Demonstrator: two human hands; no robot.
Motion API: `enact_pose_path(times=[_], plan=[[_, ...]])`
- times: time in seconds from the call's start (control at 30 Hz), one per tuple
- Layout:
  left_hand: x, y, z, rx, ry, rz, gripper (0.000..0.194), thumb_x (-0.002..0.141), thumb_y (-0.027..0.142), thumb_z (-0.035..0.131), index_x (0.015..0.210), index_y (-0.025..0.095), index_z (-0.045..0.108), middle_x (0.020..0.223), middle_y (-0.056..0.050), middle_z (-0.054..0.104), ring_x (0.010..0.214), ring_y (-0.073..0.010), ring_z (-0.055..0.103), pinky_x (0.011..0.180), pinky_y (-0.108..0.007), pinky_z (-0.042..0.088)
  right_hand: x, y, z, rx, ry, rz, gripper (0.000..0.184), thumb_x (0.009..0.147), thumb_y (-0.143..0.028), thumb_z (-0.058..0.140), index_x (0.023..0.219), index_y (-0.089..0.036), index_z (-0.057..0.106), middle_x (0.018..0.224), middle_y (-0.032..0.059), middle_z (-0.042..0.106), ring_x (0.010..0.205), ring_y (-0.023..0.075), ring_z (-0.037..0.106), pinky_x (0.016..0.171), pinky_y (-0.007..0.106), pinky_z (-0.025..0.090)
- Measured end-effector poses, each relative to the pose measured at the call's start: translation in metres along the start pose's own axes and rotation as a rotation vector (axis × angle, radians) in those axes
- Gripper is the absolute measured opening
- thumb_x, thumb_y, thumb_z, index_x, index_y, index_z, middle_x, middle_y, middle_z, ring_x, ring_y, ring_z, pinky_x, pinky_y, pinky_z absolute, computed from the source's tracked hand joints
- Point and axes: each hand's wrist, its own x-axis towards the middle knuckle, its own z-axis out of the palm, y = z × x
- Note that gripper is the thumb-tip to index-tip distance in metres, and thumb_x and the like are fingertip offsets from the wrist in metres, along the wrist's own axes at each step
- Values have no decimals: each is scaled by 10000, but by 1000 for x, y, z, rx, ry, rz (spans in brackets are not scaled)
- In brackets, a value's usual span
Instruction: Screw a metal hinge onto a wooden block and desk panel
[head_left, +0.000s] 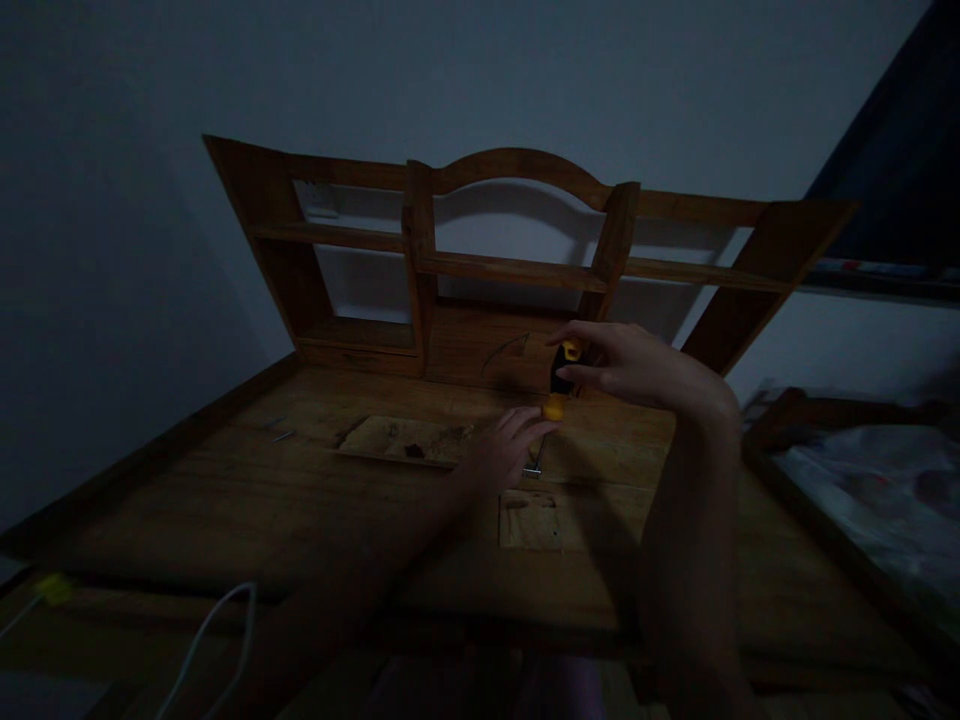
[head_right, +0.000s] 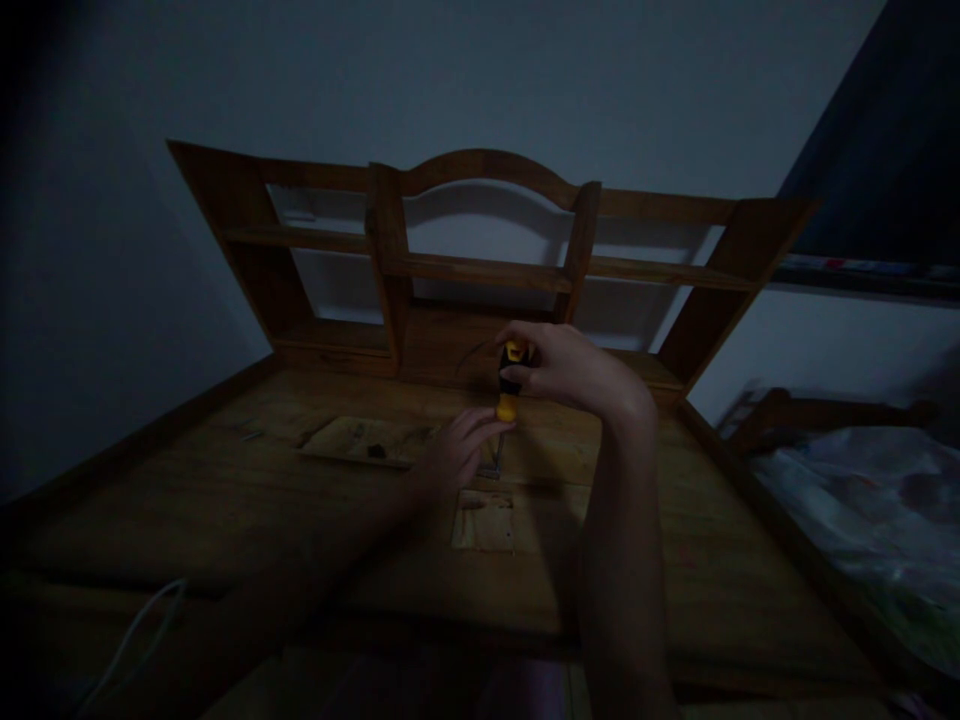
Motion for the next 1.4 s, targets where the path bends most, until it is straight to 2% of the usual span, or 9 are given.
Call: enact_pose_path(times=[0.1, 0.2, 0.37, 0.47, 0.63, 0.8, 1.07, 1.27, 1.4], plan=[[0, -2, 4, 3, 4, 2, 696, 811, -8, 385, 1454, 254, 424, 1421, -97, 466, 1309, -254, 448, 1086, -497, 436, 3, -3, 3, -78, 26, 76, 296, 888, -469, 621, 991, -196, 669, 892, 59, 711, 757, 202, 640, 665, 298, 429], [-1, -5, 6, 18, 2, -19, 730, 783, -38, 384, 1445, 266, 433, 1432, -84, 460, 1321, -245, 438, 1090, -485, 439, 6, -6, 7, -122, 39, 130, 370, 888, -558, 586, 841, -195, 630, 792, 57, 678, 702, 199, 611, 616, 299, 379], [-1, -6, 5, 48, 5, -20, 688, 809, -30, 387, 1441, 237, 448, 1392, -100, 476, 1296, -245, 456, 1083, -468, 452, 4, -5, 6, -63, -20, 63, 315, 853, -396, 633, 1079, -177, 623, 969, 73, 687, 797, 199, 617, 663, 282, 403], [-1, -4, 3, 55, 19, 14, 673, 822, -15, 396, 1445, 235, 446, 1376, -110, 480, 1290, -254, 461, 1075, -480, 458, 1, -4, 3, 7, -61, 30, 353, 855, -305, 617, 1191, -197, 602, 958, 48, 692, 780, 181, 616, 676, 271, 417], [0, -2, 2, 73, 34, 18, 662, 829, -8, 420, 1440, 246, 450, 1408, -106, 464, 1317, -257, 444, 1076, -483, 457, 3, -5, 5, -24, -29, 52, 248, 876, -419, 629, 1007, -209, 640, 905, 41, 699, 760, 182, 618, 658, 276, 406], [0, -1, 2, 89, 27, 17, 644, 837, 7, 431, 1439, 233, 454, 1458, -113, 430, 1337, -260, 432, 1083, -477, 450, 8, -3, 10, -129, 31, 161, 430, 865, -625, 580, 822, -200, 624, 785, 63, 679, 720, 211, 619, 634, 304, 394], [0, 2, -1, 132, 38, 2, 600, 844, 17, 438, 1408, 216, 491, 1433, -116, 450, 1330, -255, 443, 1071, -444, 464, 4, 2, 4, 5, -33, -30, 395, 845, -339, 668, 1216, -212, 628, 1150, 61, 709, 945, 212, 665, 792, 293, 480], [-2, -1, 3, 109, 71, -3, 598, 848, 27, 447, 1406, 237, 485, 1491, -109, 392, 1310, -250, 473, 1050, -446, 485, 8, -5, 11, -51, 31, 85, 229, 864, -381, 663, 1015, -210, 672, 1000, 56, 729, 878, 214, 665, 752, 297, 469], [-2, -1, 4, 89, 72, -9, 584, 849, 31, 454, 1395, 236, 497, 1507, -107, 372, 1301, -241, 488, 1070, -440, 474, 11, -6, 17, -141, 61, 141, 280, 887, -474, 624, 922, -197, 646, 889, 73, 713, 810, 230, 652, 720, 320, 450]])
